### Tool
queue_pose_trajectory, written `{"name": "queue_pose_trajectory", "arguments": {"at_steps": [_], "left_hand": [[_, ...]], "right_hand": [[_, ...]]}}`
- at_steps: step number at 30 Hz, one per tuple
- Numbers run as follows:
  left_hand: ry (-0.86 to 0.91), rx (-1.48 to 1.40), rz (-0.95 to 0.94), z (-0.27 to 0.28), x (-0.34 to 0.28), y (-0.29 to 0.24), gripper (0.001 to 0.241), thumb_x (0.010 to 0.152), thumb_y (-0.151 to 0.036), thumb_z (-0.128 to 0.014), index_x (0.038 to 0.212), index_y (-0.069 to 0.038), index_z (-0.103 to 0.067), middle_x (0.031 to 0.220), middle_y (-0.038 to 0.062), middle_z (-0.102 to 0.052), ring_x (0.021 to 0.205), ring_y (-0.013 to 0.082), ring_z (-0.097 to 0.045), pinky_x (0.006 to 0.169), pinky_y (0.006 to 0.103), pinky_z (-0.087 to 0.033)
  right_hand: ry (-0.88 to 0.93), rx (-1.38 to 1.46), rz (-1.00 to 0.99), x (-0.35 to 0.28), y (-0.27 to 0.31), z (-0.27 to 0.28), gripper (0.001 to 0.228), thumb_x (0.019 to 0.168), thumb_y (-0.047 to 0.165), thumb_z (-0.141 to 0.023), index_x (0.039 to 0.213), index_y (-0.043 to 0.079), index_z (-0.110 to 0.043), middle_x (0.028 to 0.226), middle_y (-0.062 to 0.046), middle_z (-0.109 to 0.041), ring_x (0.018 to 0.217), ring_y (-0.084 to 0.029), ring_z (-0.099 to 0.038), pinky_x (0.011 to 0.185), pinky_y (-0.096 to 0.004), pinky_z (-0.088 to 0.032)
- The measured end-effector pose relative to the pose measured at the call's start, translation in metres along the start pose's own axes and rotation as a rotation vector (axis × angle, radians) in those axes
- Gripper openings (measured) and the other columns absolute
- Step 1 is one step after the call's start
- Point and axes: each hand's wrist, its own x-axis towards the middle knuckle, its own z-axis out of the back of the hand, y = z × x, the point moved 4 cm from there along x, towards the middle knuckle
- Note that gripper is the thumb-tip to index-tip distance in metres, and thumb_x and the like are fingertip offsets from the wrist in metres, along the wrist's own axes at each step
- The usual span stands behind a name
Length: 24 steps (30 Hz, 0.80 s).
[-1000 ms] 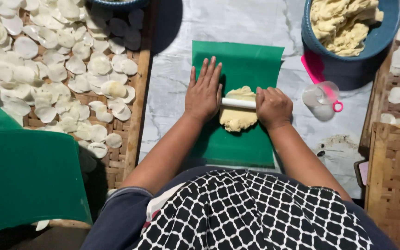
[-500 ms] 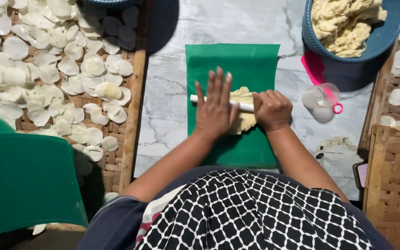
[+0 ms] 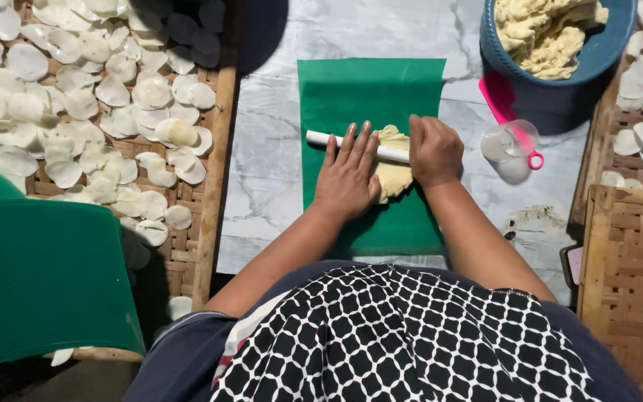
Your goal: Rolling out dough on a mat using a rolling pin
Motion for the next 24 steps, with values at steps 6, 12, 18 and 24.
{"name": "queue_pose_trajectory", "arguments": {"at_steps": [6, 12, 18, 24], "left_hand": [[-0.056, -0.061, -0.013, 0.026, 0.001, 0.01, 0.093, 0.09, -0.056, -0.059, 0.166, -0.014, -0.026, 0.174, 0.015, -0.015, 0.162, 0.0337, -0.013, 0.13, 0.0573, -0.009], [-0.212, -0.149, -0.271, -0.035, -0.048, -0.014, 0.053, 0.101, -0.028, -0.053, 0.152, -0.015, -0.047, 0.157, 0.008, -0.05, 0.148, 0.0282, -0.045, 0.123, 0.0514, -0.033], [-0.258, -0.169, -0.258, -0.009, -0.042, 0.001, 0.046, 0.101, -0.027, -0.057, 0.145, -0.014, -0.055, 0.148, 0.009, -0.057, 0.141, 0.0288, -0.052, 0.12, 0.0487, -0.037], [-0.509, -0.189, -0.172, 0.05, 0.011, 0.032, 0.046, 0.099, -0.026, -0.063, 0.143, -0.014, -0.06, 0.152, 0.015, -0.053, 0.143, 0.0359, -0.051, 0.117, 0.0487, -0.041]], "right_hand": [[0.366, 0.238, 0.234, -0.027, 0.008, 0.03, 0.035, 0.1, 0.037, -0.065, 0.124, 0.012, -0.06, 0.108, -0.008, -0.054, 0.11, -0.037, -0.06, 0.083, -0.048, -0.052], [0.536, 0.277, 0.231, -0.008, 0.008, 0.044, 0.033, 0.095, 0.018, -0.065, 0.126, 0.006, -0.057, 0.119, -0.018, -0.051, 0.094, -0.051, -0.064, 0.066, -0.059, -0.057], [0.438, 0.253, 0.292, -0.009, -0.001, 0.035, 0.039, 0.095, 0.016, -0.069, 0.133, 0.016, -0.064, 0.113, -0.009, -0.056, 0.103, -0.039, -0.065, 0.077, -0.05, -0.057], [0.301, 0.255, 0.352, -0.01, -0.001, 0.029, 0.038, 0.095, 0.011, -0.07, 0.132, 0.018, -0.07, 0.107, -0.011, -0.057, 0.1, -0.039, -0.062, 0.081, -0.05, -0.053]]}}
